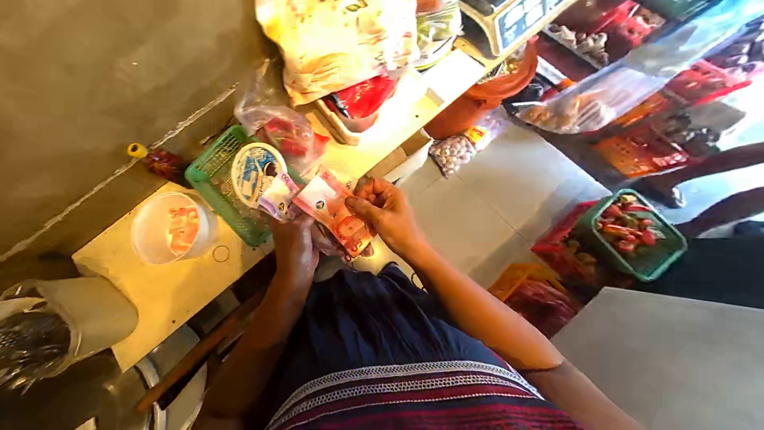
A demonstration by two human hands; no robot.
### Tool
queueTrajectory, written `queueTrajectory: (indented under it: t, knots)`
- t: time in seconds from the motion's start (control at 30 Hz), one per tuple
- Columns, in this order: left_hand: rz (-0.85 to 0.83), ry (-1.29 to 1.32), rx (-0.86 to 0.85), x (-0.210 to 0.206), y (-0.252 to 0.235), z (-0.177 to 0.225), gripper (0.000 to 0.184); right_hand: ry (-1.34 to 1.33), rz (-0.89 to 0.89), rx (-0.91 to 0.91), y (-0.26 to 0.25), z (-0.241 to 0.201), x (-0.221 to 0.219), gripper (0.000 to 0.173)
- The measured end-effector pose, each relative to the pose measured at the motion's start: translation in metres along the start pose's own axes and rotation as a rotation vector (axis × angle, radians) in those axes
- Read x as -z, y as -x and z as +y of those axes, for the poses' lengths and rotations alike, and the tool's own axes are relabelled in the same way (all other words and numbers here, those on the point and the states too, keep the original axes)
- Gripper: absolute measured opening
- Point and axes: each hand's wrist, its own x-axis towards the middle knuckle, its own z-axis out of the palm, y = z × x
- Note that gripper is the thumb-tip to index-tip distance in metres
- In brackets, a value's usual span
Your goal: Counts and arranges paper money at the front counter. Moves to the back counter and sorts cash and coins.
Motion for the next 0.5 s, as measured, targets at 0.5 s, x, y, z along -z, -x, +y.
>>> queueTrajectory:
  t: [0.5]
  knots:
    - [-0.190,0.018,0.286,-0.011,0.002,-0.008,0.043,-0.428,0.021,-0.089,-0.022,0.016,0.039,0.017]
